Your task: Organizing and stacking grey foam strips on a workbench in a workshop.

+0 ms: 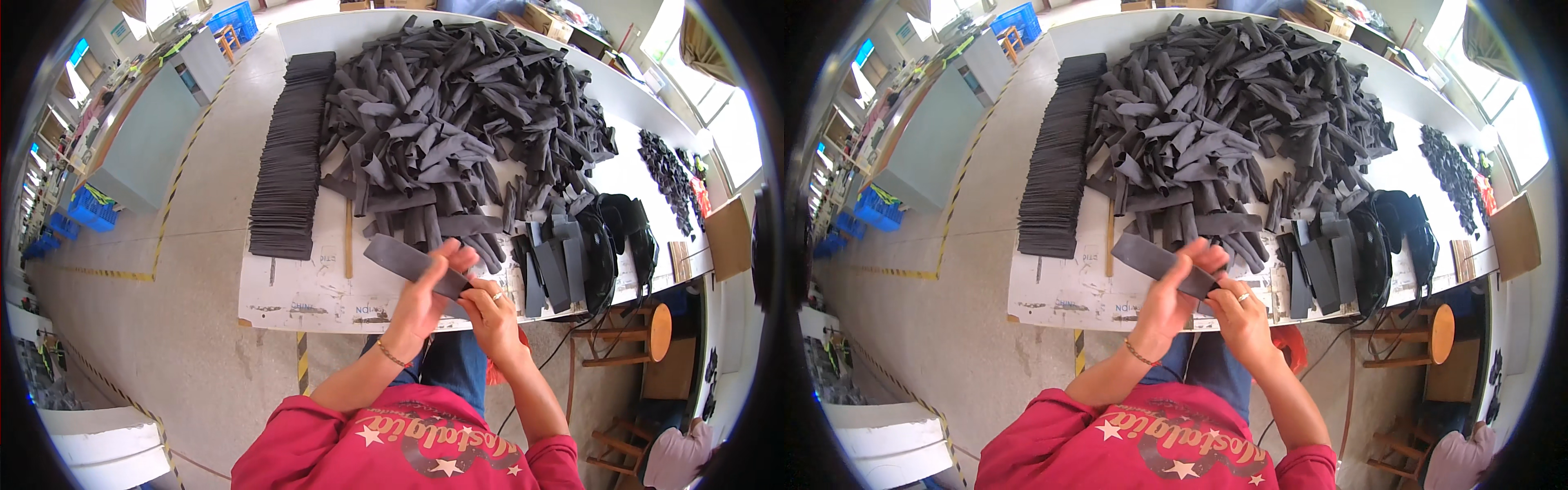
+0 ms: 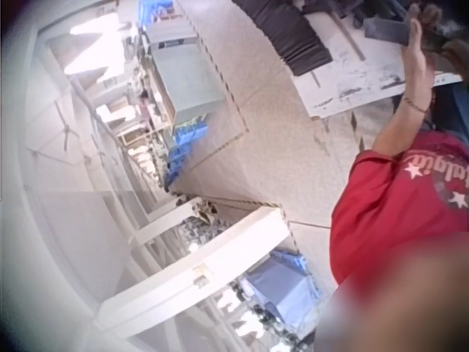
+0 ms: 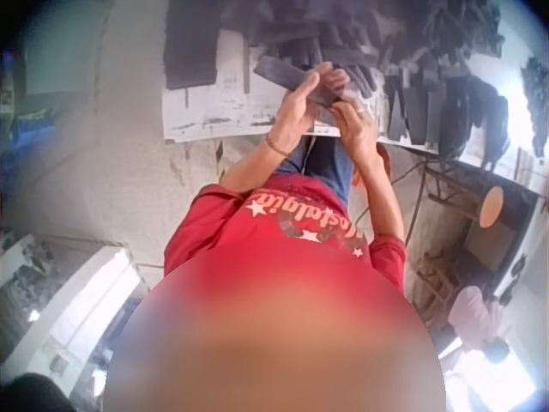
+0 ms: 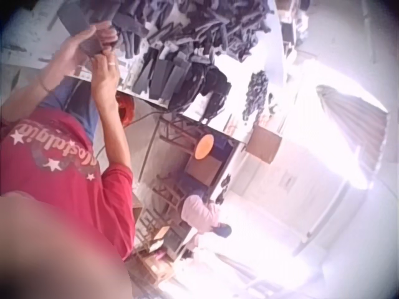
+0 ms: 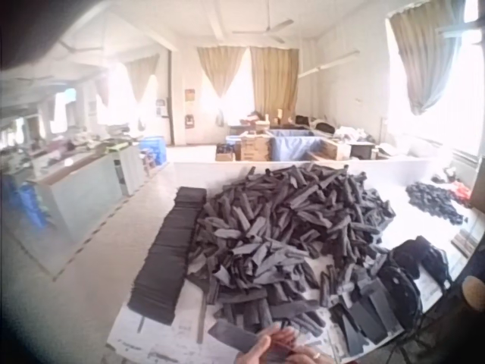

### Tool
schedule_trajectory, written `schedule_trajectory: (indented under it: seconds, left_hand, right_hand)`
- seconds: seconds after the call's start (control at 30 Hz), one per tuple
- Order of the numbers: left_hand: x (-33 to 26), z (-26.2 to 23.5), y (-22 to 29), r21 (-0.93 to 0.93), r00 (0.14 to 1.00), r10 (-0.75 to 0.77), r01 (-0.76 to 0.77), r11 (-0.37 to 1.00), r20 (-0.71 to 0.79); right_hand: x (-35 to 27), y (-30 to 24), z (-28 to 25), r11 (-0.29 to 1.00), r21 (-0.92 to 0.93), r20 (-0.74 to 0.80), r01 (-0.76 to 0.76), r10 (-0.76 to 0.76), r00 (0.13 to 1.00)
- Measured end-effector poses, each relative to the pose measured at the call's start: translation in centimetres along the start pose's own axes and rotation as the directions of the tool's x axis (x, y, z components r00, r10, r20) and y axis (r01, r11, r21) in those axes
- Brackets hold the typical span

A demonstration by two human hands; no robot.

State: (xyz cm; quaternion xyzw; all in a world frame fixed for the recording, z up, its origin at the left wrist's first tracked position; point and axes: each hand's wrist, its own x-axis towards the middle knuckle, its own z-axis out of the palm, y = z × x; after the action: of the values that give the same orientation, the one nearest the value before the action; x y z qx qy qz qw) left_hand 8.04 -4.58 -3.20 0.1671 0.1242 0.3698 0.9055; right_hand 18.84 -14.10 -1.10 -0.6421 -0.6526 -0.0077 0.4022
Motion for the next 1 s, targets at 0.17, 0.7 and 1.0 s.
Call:
schedule_trajectory:
  seconds: [0.17,0.7,1.0]
  left_hand:
    - [0.5,0.6,0.9,0.063,0.975,0.214,-0.211,0.976,-0.055]
    - [0.3,0.3,-0.8,0.017,0.969,0.238,-0.237,0.971,-0.074]
    - [0.6,0.5,-1.0,-0.002,0.958,0.275,-0.276,0.961,-0.085]
  right_hand:
    - [0.3,-0.4,-0.5,0.999,0.034,-0.011,-0.002,0.003,1.000]
    - [0.9,0.0,0.3,0.996,0.090,-0.007,-0.027,0.028,1.000]
    - [1.0,0.2,0.5,0.995,0.087,0.016,-0.046,0.045,0.999]
